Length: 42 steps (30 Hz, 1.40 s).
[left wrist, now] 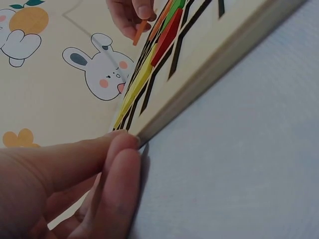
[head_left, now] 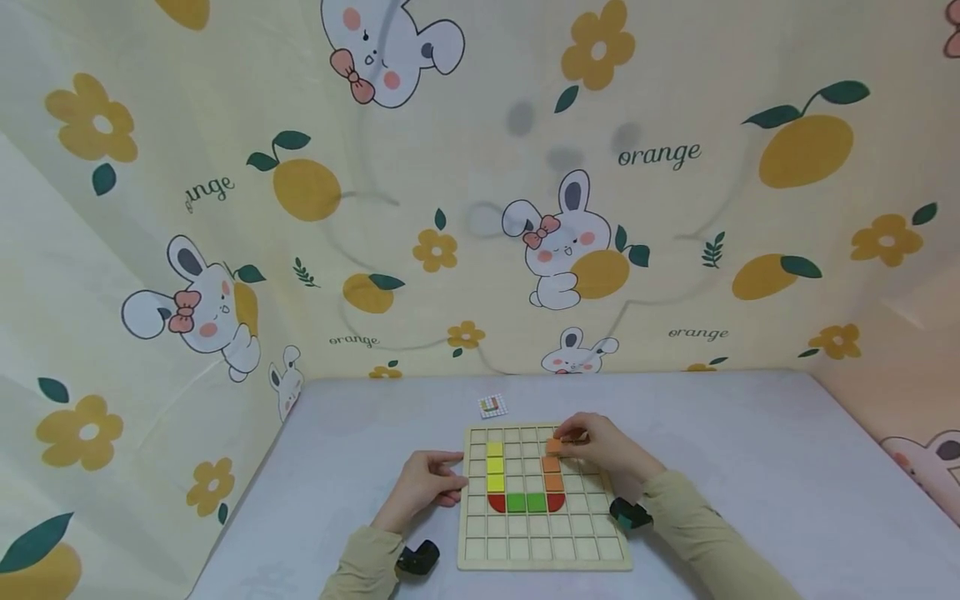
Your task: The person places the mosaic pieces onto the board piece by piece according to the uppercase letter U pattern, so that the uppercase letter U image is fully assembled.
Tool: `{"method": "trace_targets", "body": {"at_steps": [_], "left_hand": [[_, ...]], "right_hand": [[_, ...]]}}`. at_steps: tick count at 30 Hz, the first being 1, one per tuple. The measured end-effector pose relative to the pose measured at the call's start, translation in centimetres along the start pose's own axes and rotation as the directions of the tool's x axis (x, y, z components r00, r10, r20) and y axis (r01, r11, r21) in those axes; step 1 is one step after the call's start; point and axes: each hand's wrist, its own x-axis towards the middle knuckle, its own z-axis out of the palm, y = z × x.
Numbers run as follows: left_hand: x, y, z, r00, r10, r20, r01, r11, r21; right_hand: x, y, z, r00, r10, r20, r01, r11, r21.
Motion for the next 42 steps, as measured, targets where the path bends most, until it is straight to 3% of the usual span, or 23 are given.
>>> {"method": "trace_targets", "body": {"at_steps": [16,26,42], "left_hand": [[-0.3,0.0,-0.2,1.0,-0.011,-0.002,0.011,1.0,-0.003],[0.0,0.3,0.1,1.0,-0.003,0.021,0.004,1.0,-0.028],[0.0,0.1,0.0,1.0,-0.001,0.004,0.001,1.0,-0.02]], "right_hand": [[1.0,0.1,1.7,0.997,0.071,-0.032,-0.071,0.997,-0.003],[0.2,-0.2,0.9,0.997,0.064,-0.033,-0.063,0.997,0.035],[1.1,0.5,1.3,0.999,0.034,-0.021,-0.034,0.999,-0.014]]}}
